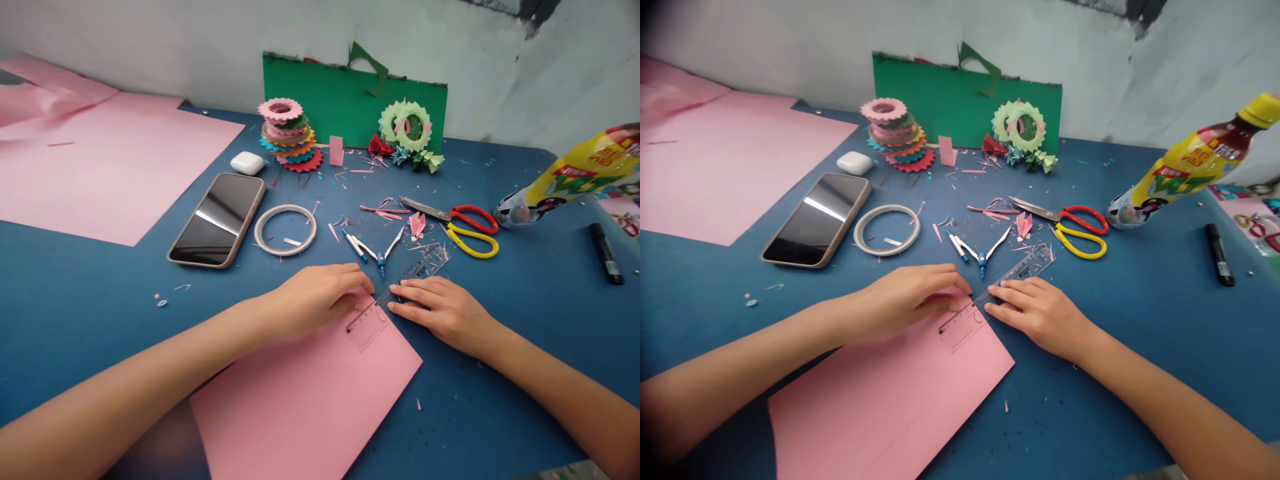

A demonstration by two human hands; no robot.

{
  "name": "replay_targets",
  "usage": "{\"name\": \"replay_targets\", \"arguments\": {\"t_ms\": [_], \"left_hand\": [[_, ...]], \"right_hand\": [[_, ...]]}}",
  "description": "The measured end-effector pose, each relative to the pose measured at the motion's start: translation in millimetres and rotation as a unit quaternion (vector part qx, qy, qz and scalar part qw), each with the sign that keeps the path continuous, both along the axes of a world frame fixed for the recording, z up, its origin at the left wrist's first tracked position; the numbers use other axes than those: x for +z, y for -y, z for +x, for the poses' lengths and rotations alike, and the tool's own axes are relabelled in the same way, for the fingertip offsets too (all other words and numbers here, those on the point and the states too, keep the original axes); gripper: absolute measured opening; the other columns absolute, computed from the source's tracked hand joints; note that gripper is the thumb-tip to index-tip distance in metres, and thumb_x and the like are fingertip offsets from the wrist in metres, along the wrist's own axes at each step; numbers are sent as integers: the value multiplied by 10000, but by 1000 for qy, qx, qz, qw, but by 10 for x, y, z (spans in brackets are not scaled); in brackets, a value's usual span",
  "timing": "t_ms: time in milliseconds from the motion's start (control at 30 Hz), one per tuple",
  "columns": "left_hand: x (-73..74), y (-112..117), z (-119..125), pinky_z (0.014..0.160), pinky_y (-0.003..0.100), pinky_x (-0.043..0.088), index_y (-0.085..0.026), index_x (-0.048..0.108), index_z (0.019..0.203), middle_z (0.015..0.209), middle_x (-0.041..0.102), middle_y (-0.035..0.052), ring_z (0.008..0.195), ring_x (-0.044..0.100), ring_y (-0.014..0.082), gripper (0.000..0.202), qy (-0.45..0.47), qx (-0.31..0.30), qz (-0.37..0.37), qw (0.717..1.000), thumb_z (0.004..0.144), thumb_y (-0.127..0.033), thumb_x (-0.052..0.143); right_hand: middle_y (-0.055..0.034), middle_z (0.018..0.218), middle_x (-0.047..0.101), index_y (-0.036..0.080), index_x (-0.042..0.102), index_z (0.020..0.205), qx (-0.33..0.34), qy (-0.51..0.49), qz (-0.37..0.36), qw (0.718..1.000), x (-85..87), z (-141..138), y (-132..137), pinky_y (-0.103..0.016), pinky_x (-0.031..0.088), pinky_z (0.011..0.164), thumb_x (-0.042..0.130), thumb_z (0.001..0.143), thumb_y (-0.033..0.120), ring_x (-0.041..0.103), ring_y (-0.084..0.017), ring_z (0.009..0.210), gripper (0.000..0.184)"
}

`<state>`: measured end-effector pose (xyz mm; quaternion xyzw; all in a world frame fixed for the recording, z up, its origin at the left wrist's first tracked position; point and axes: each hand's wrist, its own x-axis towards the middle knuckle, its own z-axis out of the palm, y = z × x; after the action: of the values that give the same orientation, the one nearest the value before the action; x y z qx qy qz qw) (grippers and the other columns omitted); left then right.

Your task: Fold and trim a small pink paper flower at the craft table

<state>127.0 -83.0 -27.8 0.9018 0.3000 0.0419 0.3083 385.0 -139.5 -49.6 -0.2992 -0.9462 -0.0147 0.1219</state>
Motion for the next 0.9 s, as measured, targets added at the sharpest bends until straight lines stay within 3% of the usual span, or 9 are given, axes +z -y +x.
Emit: {"name": "replay_targets", "arguments": {"t_ms": [900], "left_hand": [[27,5,8,661,220,394,-255,552,1044,989,607,-11,845,596,152,203,-7,9,0,1000,853,-212,498]], "right_hand": [[-22,1270,583,227,587,1184,-2,0,-15,1000,-4,9,-19,-347,453,914,417,917,117,525,-177,1152,335]]}}
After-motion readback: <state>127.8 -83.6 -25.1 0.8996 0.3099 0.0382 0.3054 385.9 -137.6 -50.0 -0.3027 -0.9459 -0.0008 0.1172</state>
